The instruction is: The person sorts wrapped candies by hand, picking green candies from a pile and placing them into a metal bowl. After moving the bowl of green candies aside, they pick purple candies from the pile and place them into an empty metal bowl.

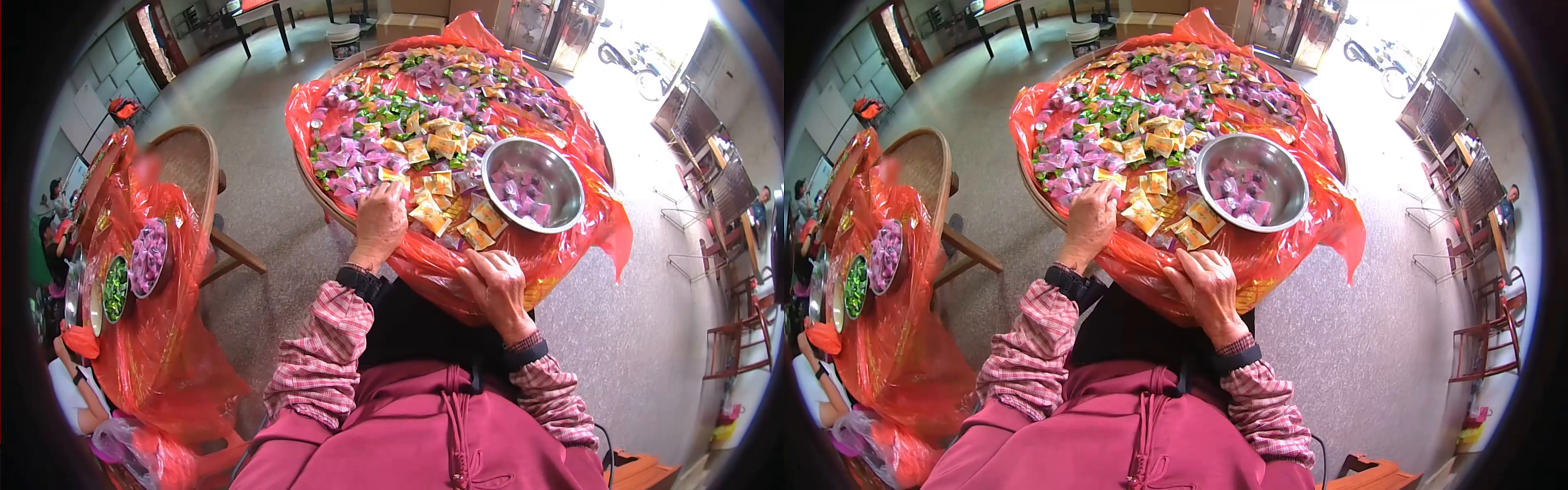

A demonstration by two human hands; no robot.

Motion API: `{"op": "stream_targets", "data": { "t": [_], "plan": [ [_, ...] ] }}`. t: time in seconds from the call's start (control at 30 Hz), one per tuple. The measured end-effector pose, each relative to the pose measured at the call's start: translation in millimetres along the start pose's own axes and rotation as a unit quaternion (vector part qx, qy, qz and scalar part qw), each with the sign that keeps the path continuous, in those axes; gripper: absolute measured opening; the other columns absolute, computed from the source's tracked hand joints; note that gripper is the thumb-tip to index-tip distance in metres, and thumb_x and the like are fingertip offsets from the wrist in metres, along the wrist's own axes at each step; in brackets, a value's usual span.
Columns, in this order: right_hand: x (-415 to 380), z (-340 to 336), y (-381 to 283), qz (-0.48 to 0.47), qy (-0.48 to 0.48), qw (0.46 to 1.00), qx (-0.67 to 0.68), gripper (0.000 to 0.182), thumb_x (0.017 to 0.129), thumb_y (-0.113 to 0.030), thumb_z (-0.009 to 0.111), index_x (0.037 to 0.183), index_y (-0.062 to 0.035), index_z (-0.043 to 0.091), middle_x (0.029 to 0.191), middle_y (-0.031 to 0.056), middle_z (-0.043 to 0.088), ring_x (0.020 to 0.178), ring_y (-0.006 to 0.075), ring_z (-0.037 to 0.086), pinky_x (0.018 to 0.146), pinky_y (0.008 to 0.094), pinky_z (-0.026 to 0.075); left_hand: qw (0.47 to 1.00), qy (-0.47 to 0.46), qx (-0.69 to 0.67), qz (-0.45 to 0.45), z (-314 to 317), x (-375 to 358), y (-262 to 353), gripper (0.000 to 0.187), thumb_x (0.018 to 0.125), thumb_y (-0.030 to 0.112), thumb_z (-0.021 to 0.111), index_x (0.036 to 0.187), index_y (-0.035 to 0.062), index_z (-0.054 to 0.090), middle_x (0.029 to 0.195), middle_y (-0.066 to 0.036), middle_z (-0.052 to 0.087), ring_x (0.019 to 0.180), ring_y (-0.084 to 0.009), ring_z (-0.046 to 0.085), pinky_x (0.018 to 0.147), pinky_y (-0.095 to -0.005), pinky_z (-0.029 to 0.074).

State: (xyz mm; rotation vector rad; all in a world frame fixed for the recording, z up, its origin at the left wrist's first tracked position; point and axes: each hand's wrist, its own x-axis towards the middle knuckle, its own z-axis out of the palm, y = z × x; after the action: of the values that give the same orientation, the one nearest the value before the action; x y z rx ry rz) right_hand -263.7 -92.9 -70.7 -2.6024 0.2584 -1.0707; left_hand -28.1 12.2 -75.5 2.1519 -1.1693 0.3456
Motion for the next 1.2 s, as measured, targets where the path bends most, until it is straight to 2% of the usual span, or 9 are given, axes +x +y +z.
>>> {"op": "stream_targets", "data": {
  "t": [0.3, 0.6, 0.73, 0.87, 1.0, 1.03, 1.1, 1.17, 1.2],
  "plan": [
    [4, -11, -1, 0.005, -0.078, 0.997, 0.002, 0.052, 0.078, -0.026, 0.084, 0.12, -0.0003, 0.068, 0.105, 0.0125, 0.071, 0.099, 0.0312, 0.066, 0.086, 0.0432, 0.051, 1.0, 0.006, -0.003, -0.025, -5, -2, 7, 0.034, 0.09, 0.008, 0.06, 0.124, 0.003, 0.063, 0.109, -0.014, 0.068, 0.104, -0.0343, 0.063, 0.089, -0.0472, 0.046],
    [4, -8, 5, 0.009, -0.085, 0.996, -0.001, 0.051, 0.076, -0.016, 0.083, 0.123, -0.0016, 0.068, 0.106, 0.0097, 0.07, 0.098, 0.0284, 0.068, 0.083, 0.0409, 0.05, 0.998, 0.05, -0.016, -0.025, -12, 1, 15, 0.034, 0.09, 0.006, 0.063, 0.124, 0.0051, 0.065, 0.114, -0.014, 0.07, 0.106, -0.0333, 0.065, 0.094, -0.0451, 0.045],
    [7, -10, 7, 0.013, -0.1, 0.995, 0.011, 0.051, 0.076, -0.016, 0.083, 0.123, -0.0019, 0.069, 0.106, 0.0093, 0.071, 0.095, 0.027, 0.068, 0.081, 0.0404, 0.05, 0.997, 0.05, -0.047, -0.042, -23, 17, 43, 0.033, 0.091, 0.007, 0.063, 0.123, 0.0037, 0.066, 0.109, -0.012, 0.07, 0.1, -0.032, 0.067, 0.086, -0.0449, 0.048],
    [6, -6, 12, 0.004, -0.089, 0.996, 0.028, 0.049, 0.076, -0.016, 0.082, 0.121, -0.0018, 0.069, 0.104, 0.0091, 0.072, 0.092, 0.0269, 0.069, 0.078, 0.0405, 0.051, 0.992, 0.022, -0.126, 0.025, -8, 49, 99, 0.029, 0.092, 0.004, 0.064, 0.121, 0.0036, 0.066, 0.106, -0.014, 0.07, 0.096, -0.0333, 0.068, 0.084, -0.0421, 0.049],
    [4, -10, 17, -0.013, -0.092, 0.995, 0.03, 0.044, 0.083, -0.017, 0.079, 0.123, -0.0025, 0.067, 0.102, 0.0074, 0.069, 0.091, 0.0238, 0.068, 0.076, 0.0378, 0.051, 0.982, -0.043, -0.154, 0.103, 31, 63, 144, 0.029, 0.093, 0.01, 0.065, 0.121, 0.0036, 0.066, 0.111, -0.014, 0.069, 0.1, -0.0325, 0.067, 0.084, -0.046, 0.05],
    [1, -12, 18, -0.001, -0.108, 0.993, 0.042, 0.044, 0.083, -0.016, 0.078, 0.123, -0.0025, 0.066, 0.102, 0.0076, 0.069, 0.091, 0.0238, 0.068, 0.076, 0.0379, 0.051, 0.97, -0.101, -0.179, 0.128, 35, 65, 148, 0.037, 0.092, 0.014, 0.067, 0.127, 0.0038, 0.064, 0.119, -0.017, 0.067, 0.11, -0.0346, 0.064, 0.089, -0.0482, 0.051],
    [-1, -11, 20, 0.009, -0.126, 0.99, 0.057, 0.043, 0.084, -0.015, 0.078, 0.124, -0.0026, 0.066, 0.101, 0.0079, 0.069, 0.091, 0.0239, 0.068, 0.076, 0.038, 0.051, 0.968, -0.1, -0.183, 0.139, 34, 61, 147, 0.041, 0.09, 0.015, 0.069, 0.129, 0.0038, 0.062, 0.122, -0.019, 0.065, 0.113, -0.0361, 0.063, 0.094, -0.0489, 0.05],
    [0, -6, 21, -0.023, -0.073, 0.996, 0.039, 0.043, 0.084, -0.015, 0.078, 0.123, -0.0021, 0.066, 0.101, 0.0074, 0.069, 0.091, 0.023, 0.068, 0.075, 0.0375, 0.051, 0.962, -0.135, -0.186, 0.15, 22, 60, 133, 0.051, 0.087, 0.017, 0.072, 0.134, 0.0031, 0.059, 0.128, -0.024, 0.062, 0.119, -0.0395, 0.061, 0.105, -0.0494, 0.048],
    [2, -7, 21, -0.023, -0.072, 0.996, 0.042, 0.043, 0.084, -0.015, 0.078, 0.123, -0.0021, 0.066, 0.101, 0.0074, 0.069, 0.091, 0.023, 0.068, 0.075, 0.0375, 0.051, 0.966, -0.153, -0.171, 0.122, 12, 63, 119, 0.05, 0.086, 0.016, 0.072, 0.133, 0.0026, 0.06, 0.128, -0.023, 0.062, 0.119, -0.0393, 0.061, 0.104, -0.0488, 0.048]
  ]
}}
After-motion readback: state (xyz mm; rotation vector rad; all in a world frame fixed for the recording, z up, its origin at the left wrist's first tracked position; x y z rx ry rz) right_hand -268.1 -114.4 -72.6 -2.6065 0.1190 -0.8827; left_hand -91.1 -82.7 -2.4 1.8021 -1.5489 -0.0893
